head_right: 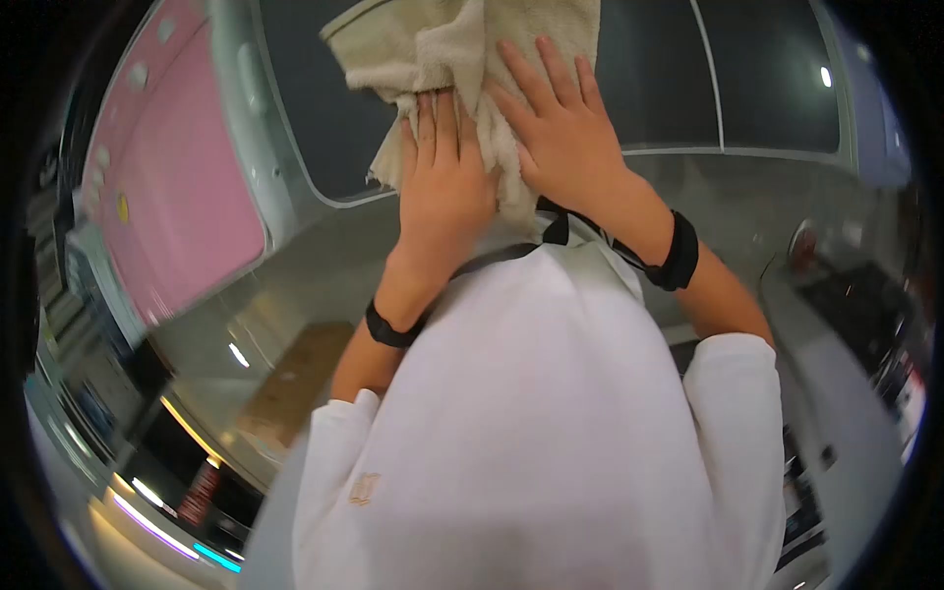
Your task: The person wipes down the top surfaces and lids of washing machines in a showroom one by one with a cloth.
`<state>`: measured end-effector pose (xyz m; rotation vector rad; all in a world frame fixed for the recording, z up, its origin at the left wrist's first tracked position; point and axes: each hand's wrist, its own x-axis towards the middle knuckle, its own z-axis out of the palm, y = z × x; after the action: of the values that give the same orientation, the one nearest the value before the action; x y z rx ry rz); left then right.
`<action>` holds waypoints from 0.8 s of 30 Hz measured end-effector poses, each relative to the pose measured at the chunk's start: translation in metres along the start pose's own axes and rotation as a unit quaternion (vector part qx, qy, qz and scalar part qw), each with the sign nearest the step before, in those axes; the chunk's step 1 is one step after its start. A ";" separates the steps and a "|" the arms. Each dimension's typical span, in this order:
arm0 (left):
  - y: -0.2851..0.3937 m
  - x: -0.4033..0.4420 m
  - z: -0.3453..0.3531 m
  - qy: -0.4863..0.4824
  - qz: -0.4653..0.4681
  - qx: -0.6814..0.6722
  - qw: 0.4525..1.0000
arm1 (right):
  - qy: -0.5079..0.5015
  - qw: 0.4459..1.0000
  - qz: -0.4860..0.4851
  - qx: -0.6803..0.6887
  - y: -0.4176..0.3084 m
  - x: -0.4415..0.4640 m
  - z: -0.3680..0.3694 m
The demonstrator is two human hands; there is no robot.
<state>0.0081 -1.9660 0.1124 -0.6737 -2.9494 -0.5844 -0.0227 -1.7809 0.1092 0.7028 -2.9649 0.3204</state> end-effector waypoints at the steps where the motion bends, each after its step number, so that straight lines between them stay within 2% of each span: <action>1: 0.009 0.006 0.002 -0.007 0.007 0.010 1.000 | 0.007 0.999 0.028 0.016 0.001 -0.009 -0.006; 3: 0.020 0.014 0.012 -0.011 0.035 0.040 0.999 | 0.041 0.994 0.088 0.047 0.001 -0.025 -0.011; 6: 0.058 0.025 0.005 -0.071 0.060 0.008 0.996 | 0.109 0.978 0.157 0.081 0.000 -0.053 -0.011; 9: 0.078 0.039 0.013 -0.114 0.085 0.012 0.990 | 0.159 0.960 0.187 0.136 0.017 -0.069 -0.016; 13: 0.127 0.063 0.016 -0.154 0.153 0.042 0.975 | 0.234 0.938 0.224 0.121 0.055 -0.103 -0.029; 16: 0.129 0.092 0.030 -0.137 0.226 0.071 0.962 | 0.274 0.922 0.245 0.122 0.077 -0.103 -0.031; 21: 0.215 0.132 0.072 -0.097 0.312 0.105 0.939 | 0.273 0.907 0.305 0.097 0.146 -0.165 -0.055; 22: 0.184 0.137 0.067 -0.095 0.315 0.118 0.937 | 0.276 0.903 0.315 0.093 0.129 -0.139 -0.042; 24: 0.243 0.155 0.090 -0.094 0.319 0.156 0.930 | 0.305 0.897 0.302 0.107 0.180 -0.173 -0.051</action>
<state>-0.0248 -1.6664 0.1356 -1.6044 -2.6252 0.0106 0.0517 -1.5370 0.1048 -0.3074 -2.4573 0.7488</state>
